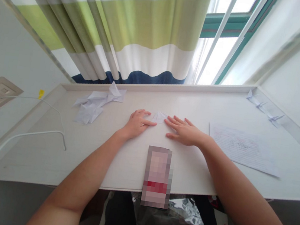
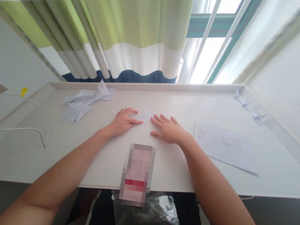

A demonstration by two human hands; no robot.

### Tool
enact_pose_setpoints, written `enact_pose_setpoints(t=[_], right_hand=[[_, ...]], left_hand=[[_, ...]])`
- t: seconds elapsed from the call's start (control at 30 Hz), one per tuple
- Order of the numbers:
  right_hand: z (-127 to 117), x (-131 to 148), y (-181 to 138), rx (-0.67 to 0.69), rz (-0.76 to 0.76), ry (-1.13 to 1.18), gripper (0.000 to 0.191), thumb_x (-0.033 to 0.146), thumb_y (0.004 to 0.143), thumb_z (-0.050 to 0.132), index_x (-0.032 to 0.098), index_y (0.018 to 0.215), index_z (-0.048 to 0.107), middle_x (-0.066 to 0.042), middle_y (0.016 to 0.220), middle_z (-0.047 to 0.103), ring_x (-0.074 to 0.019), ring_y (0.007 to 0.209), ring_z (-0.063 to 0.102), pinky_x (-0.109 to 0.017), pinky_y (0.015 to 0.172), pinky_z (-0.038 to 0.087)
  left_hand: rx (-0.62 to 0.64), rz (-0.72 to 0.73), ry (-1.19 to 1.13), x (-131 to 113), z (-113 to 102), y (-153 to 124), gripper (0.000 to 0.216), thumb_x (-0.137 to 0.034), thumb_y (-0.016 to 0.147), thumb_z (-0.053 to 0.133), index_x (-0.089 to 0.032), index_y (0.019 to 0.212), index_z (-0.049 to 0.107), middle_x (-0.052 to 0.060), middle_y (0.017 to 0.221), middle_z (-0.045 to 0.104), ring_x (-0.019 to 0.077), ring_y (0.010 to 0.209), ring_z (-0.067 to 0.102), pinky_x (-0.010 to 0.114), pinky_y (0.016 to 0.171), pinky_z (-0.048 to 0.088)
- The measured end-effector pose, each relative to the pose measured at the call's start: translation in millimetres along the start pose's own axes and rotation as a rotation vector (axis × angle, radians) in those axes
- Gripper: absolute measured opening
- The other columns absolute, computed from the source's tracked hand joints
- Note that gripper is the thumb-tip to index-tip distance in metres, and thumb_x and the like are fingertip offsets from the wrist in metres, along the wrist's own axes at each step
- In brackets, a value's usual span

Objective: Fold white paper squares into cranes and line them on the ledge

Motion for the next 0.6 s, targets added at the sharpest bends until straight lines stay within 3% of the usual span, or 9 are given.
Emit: enact_pose_setpoints(t=[0.17, 0.33, 0.43, 0.5, 0.53, 0.6], right_hand=[[-6.8, -19.1, -2.7, 0.068, 0.083, 0.005, 0.074, 0.073, 0.099, 0.063, 0.044, 0.165, 0.052, 0.0, 0.177, 0.046, -0.046, 0.168, 0.031, -0.075, 0.135, 0.028], [-20.2, -24.0, -2.5, 0.032, 0.082, 0.045, 0.059, 0.063, 0.099, 0.066, 0.04, 0.154, 0.067, -0.002, 0.17, 0.056, -0.0461, 0.164, 0.041, -0.073, 0.13, 0.038], [-33.8, -29.1, -0.3, -0.073, 0.141, 0.012, 0.038, 0.054, 0.105, 0.059, 0.033, 0.124, 0.084, -0.006, 0.155, 0.071, -0.0423, 0.147, 0.062, -0.072, 0.128, 0.039], [-43.4, -28.5, 2.2, -0.18, 0.173, -0.006, 0.036, 0.049, 0.106, 0.056, 0.03, 0.105, 0.086, -0.007, 0.137, 0.081, -0.038, 0.128, 0.074, -0.071, 0.124, 0.042], [-46.2, -25.9, 4.1, -0.228, 0.171, 0.005, 0.035, 0.048, 0.107, 0.055, 0.029, 0.105, 0.085, -0.008, 0.129, 0.083, -0.0363, 0.121, 0.076, -0.068, 0.12, 0.047], [-47.0, -22.3, 8.5, -0.31, 0.185, 0.088, 0.038, 0.048, 0.108, 0.055, 0.027, 0.122, 0.082, -0.011, 0.129, 0.083, -0.0343, 0.117, 0.076, -0.06, 0.111, 0.054]], left_hand=[[0.021, -0.016, -0.02, 2.1, 0.8, -1.3, 0.035, -0.026, 0.105, 0.061, -0.047, 0.12, 0.085, 0.001, 0.158, 0.062, 0.0348, 0.154, 0.042, 0.067, 0.132, 0.029], [0.009, 0.006, -0.015, 8.1, -9.0, -11.2, 0.032, -0.027, 0.103, 0.064, -0.045, 0.116, 0.087, 0.002, 0.153, 0.066, 0.0342, 0.151, 0.046, 0.067, 0.131, 0.033], [-0.017, 0.026, -0.015, 11.6, -18.2, -17.0, 0.028, -0.028, 0.102, 0.065, -0.041, 0.108, 0.089, 0.002, 0.146, 0.071, 0.033, 0.148, 0.049, 0.065, 0.13, 0.035], [-0.079, 0.052, -0.015, 8.9, -25.4, -17.1, 0.024, -0.026, 0.099, 0.067, -0.035, 0.1, 0.089, 0.003, 0.139, 0.075, 0.0315, 0.144, 0.054, 0.062, 0.129, 0.037], [-0.12, 0.063, -0.018, 6.3, -28.6, -15.9, 0.022, -0.025, 0.098, 0.067, -0.033, 0.098, 0.087, 0.003, 0.136, 0.077, 0.0306, 0.141, 0.057, 0.06, 0.129, 0.039], [-0.201, 0.062, -0.048, 1.6, -32.1, -11.3, 0.02, -0.025, 0.098, 0.065, -0.029, 0.105, 0.084, 0.005, 0.129, 0.079, 0.0285, 0.133, 0.064, 0.055, 0.126, 0.044]])
Point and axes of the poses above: each hand's wrist, its own y-axis towards the middle knuckle, its own z-axis out of the palm, x = y × z, the point moved 9 cm from there along y, towards the middle knuckle
